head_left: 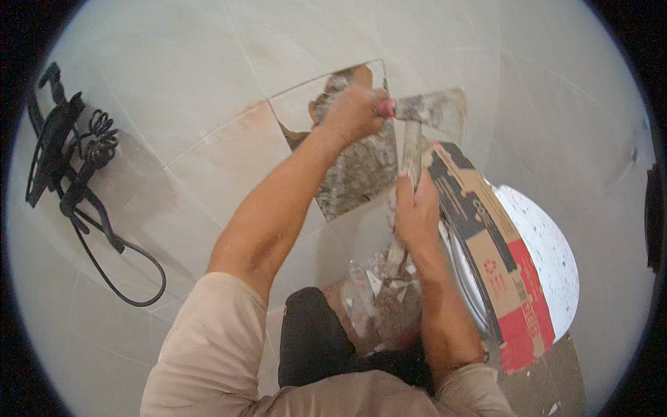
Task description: The person uses a hammer and a chisel to remove tiles from a tiled wall in a bathroom. They repeatedly strike the chisel to break the tiles and pry them off the wall, creating a pile of debris on the floor.
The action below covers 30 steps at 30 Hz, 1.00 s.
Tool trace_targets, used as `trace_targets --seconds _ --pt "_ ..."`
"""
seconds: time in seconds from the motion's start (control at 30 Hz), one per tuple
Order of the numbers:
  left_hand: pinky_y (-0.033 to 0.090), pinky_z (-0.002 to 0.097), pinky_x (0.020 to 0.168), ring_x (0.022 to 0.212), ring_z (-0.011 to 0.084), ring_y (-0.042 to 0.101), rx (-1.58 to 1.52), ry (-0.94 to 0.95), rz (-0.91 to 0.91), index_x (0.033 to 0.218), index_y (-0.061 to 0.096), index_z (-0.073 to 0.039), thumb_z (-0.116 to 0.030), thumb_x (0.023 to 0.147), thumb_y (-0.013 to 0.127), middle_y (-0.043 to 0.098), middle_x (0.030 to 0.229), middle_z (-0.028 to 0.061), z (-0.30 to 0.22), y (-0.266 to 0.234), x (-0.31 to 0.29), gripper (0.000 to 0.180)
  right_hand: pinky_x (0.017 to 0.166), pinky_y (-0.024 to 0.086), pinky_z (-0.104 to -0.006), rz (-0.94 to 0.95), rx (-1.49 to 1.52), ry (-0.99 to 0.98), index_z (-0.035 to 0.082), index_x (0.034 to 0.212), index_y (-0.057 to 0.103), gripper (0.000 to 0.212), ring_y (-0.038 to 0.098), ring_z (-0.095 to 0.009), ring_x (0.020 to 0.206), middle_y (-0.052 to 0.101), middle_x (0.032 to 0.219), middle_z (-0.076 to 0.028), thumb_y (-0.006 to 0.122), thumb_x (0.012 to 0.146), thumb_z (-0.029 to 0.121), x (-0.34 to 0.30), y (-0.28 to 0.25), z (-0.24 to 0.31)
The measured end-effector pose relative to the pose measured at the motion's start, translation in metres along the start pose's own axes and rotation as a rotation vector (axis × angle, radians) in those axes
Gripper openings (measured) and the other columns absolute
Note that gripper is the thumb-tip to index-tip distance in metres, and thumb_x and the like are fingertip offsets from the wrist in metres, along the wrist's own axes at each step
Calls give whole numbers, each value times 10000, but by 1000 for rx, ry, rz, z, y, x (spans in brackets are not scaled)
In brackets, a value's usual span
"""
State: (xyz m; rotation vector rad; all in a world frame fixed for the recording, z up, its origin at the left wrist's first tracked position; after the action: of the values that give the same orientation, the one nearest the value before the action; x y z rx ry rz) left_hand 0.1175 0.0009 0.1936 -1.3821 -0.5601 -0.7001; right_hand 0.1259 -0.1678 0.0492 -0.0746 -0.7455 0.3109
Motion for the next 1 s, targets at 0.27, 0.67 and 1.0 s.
trace_targets --seconds 0.27,0.67,1.0 --pt "534 507 717 802 416 677 79 -43 57 868 685 -67 -176 782 735 691 805 200 6 3 2 147 460 466 -305 -510 1101 4 47 1079 580 363 548 -127 562 560 752 -55 491 1084 399 10 -99 37" --pt "551 499 729 820 415 689 79 -53 65 963 718 -97 -191 778 746 706 828 195 7 4 3 209 427 465 -342 -489 451 2 46 1111 574 265 540 -145 503 537 719 -56 509 1056 297 20 -108 15" --pt "547 503 729 829 407 690 72 -94 61 951 726 -119 -208 802 728 707 844 194 19 3 0 174 486 470 -342 -10 481 354 40 1052 577 329 535 -169 529 556 744 -63 474 1063 353 18 -58 14"
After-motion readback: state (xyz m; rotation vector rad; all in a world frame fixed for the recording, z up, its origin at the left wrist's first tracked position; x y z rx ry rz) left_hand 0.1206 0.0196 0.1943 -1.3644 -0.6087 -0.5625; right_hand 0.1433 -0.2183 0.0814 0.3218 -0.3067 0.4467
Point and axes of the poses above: each hand's wrist, its own x-axis towards the middle knuckle, its own y-axis out of the palm, z = x × y, the point moved 8 cm from there along x, towards the middle knuckle
